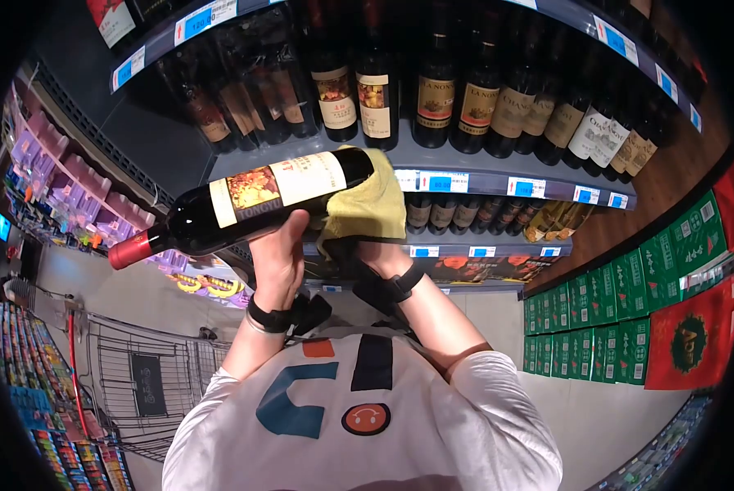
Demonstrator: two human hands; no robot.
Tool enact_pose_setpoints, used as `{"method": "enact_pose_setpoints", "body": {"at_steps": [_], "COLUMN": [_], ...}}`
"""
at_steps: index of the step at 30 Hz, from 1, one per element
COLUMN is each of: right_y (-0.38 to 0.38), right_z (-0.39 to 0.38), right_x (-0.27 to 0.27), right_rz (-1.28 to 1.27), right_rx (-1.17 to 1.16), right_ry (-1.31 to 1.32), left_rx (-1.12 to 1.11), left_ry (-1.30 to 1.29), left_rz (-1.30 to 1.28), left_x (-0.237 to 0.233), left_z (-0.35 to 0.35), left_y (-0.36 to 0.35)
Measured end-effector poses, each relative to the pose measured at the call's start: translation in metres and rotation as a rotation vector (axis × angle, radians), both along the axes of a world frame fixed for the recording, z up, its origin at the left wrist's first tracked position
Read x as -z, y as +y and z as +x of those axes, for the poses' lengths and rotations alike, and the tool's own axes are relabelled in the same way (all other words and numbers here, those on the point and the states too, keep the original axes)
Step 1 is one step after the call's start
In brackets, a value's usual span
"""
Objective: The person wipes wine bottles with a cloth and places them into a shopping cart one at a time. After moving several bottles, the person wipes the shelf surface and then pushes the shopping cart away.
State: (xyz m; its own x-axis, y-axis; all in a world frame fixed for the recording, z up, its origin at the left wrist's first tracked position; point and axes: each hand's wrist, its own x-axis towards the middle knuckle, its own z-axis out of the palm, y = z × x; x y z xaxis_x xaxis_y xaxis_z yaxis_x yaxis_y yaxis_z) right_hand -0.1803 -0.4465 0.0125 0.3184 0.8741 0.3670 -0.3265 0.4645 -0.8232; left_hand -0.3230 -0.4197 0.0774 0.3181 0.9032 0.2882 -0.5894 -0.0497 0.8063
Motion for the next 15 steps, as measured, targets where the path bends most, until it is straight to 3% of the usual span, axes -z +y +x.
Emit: {"method": "enact_pose_setpoints", "body": {"at_steps": [1,3,7,11,14,15], "right_y": [0.002,0.001,0.009,0.016,0.018,0.028], "right_z": [0.002,0.006,0.006,0.011,0.026,0.035], "right_x": [-0.002,-0.010,-0.014,-0.009,0.014,0.053], "right_rz": [0.020,0.113,0.035,0.001,-0.065,-0.135], "right_rx": [-0.051,0.180,-0.014,0.029,0.274,0.322], "right_ry": [0.090,-0.324,0.041,0.062,-0.465,-0.576], "left_rx": [0.039,0.114,0.106,0.086,0.101,0.090], "left_ry": [-0.070,-0.189,-0.184,-0.186,-0.292,-0.324], "left_rz": [0.013,0.028,-0.072,-0.014,-0.097,-0.125], "left_x": [0.003,0.009,-0.015,-0.015,-0.007,-0.007], "left_z": [0.001,0.002,0.014,0.033,0.049,0.053], "left_y": [0.005,0.018,0.028,0.044,0.053,0.054]}}
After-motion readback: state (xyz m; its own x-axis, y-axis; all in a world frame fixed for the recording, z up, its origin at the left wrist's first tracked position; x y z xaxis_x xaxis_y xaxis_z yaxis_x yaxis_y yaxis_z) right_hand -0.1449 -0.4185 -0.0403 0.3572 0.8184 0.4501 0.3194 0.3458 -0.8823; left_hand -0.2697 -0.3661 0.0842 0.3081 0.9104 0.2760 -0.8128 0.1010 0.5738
